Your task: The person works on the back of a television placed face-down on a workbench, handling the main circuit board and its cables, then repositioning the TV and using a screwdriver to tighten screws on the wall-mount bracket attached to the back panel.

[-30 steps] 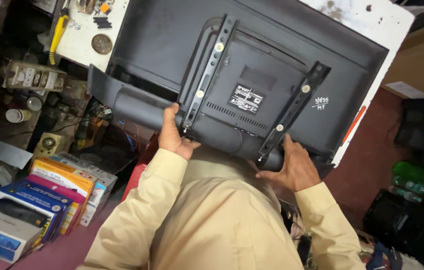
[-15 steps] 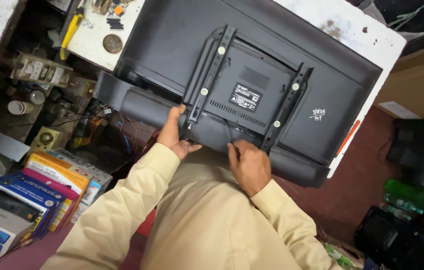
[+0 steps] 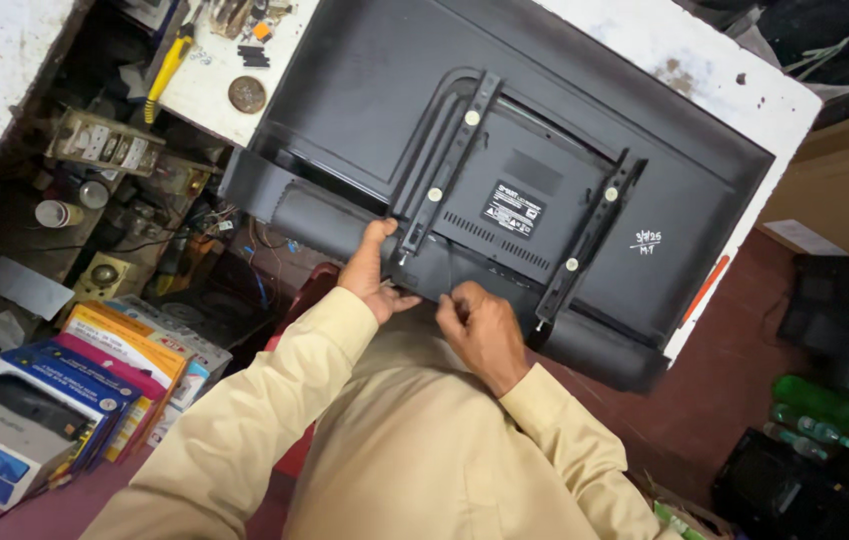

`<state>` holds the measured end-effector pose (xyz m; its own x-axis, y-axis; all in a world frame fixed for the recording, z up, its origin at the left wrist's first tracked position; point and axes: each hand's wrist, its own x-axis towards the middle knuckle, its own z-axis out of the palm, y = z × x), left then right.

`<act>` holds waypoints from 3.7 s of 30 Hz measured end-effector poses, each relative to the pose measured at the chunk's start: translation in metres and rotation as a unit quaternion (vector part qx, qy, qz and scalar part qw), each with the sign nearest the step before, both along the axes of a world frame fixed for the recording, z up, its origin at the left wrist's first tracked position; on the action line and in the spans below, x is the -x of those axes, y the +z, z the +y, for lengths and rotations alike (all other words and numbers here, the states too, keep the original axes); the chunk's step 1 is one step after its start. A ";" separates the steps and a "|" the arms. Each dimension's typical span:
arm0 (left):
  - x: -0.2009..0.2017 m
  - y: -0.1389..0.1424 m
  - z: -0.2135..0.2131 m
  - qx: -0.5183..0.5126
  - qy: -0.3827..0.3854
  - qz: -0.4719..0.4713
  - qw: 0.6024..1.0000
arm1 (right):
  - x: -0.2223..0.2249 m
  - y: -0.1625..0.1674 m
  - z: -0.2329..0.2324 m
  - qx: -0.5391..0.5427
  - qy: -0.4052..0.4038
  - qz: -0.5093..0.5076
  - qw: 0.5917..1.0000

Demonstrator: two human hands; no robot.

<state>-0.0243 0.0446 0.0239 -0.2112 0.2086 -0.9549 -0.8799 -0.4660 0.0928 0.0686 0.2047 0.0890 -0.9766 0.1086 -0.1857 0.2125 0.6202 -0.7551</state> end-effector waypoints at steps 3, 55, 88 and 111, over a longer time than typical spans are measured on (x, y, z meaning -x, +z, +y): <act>-0.001 -0.004 0.002 -0.028 0.003 0.050 0.998 | 0.006 0.001 -0.023 0.126 -0.022 -0.029 0.991; 0.019 0.003 0.036 0.061 0.065 0.053 0.995 | -0.070 -0.001 0.159 -0.278 0.068 -0.013 0.958; 0.024 -0.010 0.039 -0.016 0.186 0.099 0.977 | -0.070 0.011 0.164 -0.244 0.062 0.098 0.963; 0.070 0.024 -0.014 0.237 0.166 0.031 0.957 | -0.120 -0.023 0.227 -0.220 -0.053 -0.024 0.974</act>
<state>-0.0944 0.0309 0.0481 -0.2495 -0.3324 -0.9095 -0.6769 -0.6118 0.4093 0.1886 0.4317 0.0660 -0.9471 0.2873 -0.1429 0.3208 0.8543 -0.4089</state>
